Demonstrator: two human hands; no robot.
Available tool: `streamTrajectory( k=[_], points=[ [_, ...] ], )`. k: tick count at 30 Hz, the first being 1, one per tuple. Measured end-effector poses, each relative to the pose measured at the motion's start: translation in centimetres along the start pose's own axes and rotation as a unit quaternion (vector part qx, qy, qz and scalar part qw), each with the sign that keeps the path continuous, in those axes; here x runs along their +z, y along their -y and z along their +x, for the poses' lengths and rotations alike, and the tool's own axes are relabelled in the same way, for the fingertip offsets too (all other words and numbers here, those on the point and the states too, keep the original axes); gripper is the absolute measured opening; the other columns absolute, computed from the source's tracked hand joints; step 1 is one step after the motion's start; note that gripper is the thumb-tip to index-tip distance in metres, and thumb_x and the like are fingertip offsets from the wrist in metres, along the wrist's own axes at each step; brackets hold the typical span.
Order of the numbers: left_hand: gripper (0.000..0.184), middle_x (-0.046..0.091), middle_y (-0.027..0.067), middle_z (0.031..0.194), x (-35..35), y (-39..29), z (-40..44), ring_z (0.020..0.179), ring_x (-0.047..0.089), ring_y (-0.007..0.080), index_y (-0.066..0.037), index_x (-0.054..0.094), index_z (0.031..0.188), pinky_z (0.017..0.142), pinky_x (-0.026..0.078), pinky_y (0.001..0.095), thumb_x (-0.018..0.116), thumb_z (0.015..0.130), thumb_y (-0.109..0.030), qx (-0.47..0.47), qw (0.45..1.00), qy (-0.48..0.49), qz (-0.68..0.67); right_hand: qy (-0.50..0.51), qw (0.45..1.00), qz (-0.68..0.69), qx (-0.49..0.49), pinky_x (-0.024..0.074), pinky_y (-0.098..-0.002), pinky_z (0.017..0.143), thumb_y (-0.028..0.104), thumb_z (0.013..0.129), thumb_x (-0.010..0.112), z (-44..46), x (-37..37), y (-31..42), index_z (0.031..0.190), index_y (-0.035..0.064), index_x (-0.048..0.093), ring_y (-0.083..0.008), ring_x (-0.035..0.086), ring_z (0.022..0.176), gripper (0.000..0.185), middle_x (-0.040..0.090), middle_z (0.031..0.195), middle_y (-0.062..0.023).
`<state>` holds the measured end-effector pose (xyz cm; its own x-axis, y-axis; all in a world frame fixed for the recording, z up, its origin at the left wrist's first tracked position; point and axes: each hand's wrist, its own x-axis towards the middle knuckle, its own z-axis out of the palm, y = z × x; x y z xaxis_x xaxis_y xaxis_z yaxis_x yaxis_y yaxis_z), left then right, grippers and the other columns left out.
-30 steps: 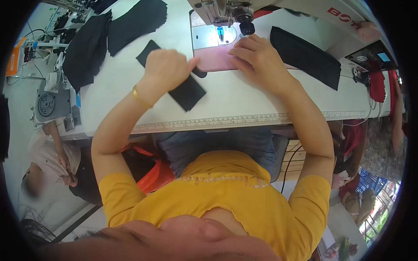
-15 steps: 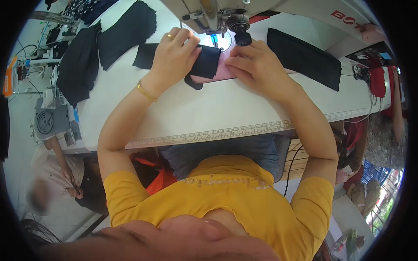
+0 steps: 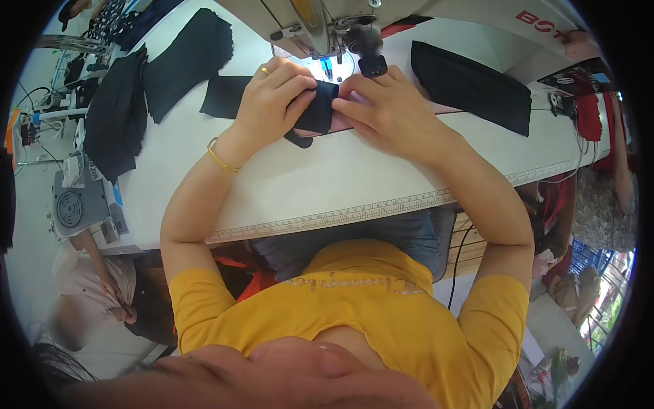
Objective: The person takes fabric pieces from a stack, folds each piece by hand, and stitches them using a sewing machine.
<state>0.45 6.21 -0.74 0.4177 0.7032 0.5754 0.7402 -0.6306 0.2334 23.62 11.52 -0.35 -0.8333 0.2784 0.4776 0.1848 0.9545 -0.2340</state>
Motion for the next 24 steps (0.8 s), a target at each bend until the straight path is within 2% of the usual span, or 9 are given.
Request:
streamTrajectory(
  k=[2,4,8,12,15,24],
  points=[
    [0.013,0.059,0.0023,0.09,-0.1,-0.2,-0.1,0.086,0.057,0.0219,-0.007,0.062,0.085,0.079,0.049,0.0355,0.069,0.074,-0.006,-0.013,1.0,0.002,0.013,0.004,1.0,-0.025,-0.001,0.0528,-0.0325,0.06,0.005,0.069,0.073,0.1,0.0,0.0,0.101,0.0076,0.067,-0.0247,0.059,0.092,0.033,0.06,0.102,-0.0038],
    [0.014,0.059,0.0024,0.09,-0.2,-0.2,-0.1,0.088,0.058,0.0219,-0.007,0.062,0.085,0.08,0.049,0.0349,0.069,0.072,-0.005,0.034,0.999,-0.011,-0.003,-0.007,0.999,-0.033,0.002,0.0529,-0.0323,0.058,0.004,0.069,0.072,0.1,0.2,-0.5,0.101,0.0077,0.066,-0.0248,0.059,0.092,0.033,0.06,0.102,-0.0036],
    [0.015,0.059,0.0025,0.091,0.3,-0.3,-0.1,0.09,0.058,0.0219,-0.006,0.063,0.085,0.081,0.049,0.0342,0.068,0.071,-0.004,0.021,1.0,0.0,-0.006,-0.01,0.999,-0.043,0.009,0.053,-0.0324,0.055,0.004,0.069,0.072,-0.1,0.4,-0.9,0.101,0.0076,0.066,-0.0251,0.06,0.092,0.033,0.06,0.102,-0.003],
    [0.015,0.059,0.0031,0.092,0.3,-0.3,0.0,0.091,0.058,0.0221,-0.005,0.064,0.087,0.082,0.049,0.0343,0.068,0.073,-0.004,0.019,1.0,0.0,-0.003,-0.03,0.999,-0.032,0.025,0.0539,-0.0328,0.058,0.003,0.069,0.071,0.1,-0.2,-0.4,0.102,0.0071,0.065,-0.0262,0.061,0.093,0.034,0.06,0.103,-0.0033],
    [0.015,0.059,0.0038,0.093,0.2,-0.2,0.0,0.092,0.057,0.0225,-0.004,0.064,0.087,0.082,0.049,0.0351,0.069,0.074,-0.005,0.015,1.0,-0.001,-0.018,-0.019,1.0,-0.002,-0.01,0.0543,-0.0322,0.06,0.002,0.071,0.07,0.3,-0.6,-0.6,0.103,0.007,0.065,-0.0268,0.061,0.094,0.033,0.061,0.105,-0.0035],
    [0.017,0.057,0.0061,0.094,-0.4,-0.6,0.0,0.094,0.056,0.0251,-0.004,0.06,0.085,0.083,0.047,0.037,0.071,0.073,-0.008,-0.005,0.999,0.018,-0.038,-0.016,0.999,0.028,0.044,0.0536,-0.0315,0.057,-0.001,0.075,0.067,0.1,-0.2,-0.7,0.108,0.0076,0.064,-0.0239,0.066,0.084,0.034,0.061,0.11,-0.0031]
  ],
)
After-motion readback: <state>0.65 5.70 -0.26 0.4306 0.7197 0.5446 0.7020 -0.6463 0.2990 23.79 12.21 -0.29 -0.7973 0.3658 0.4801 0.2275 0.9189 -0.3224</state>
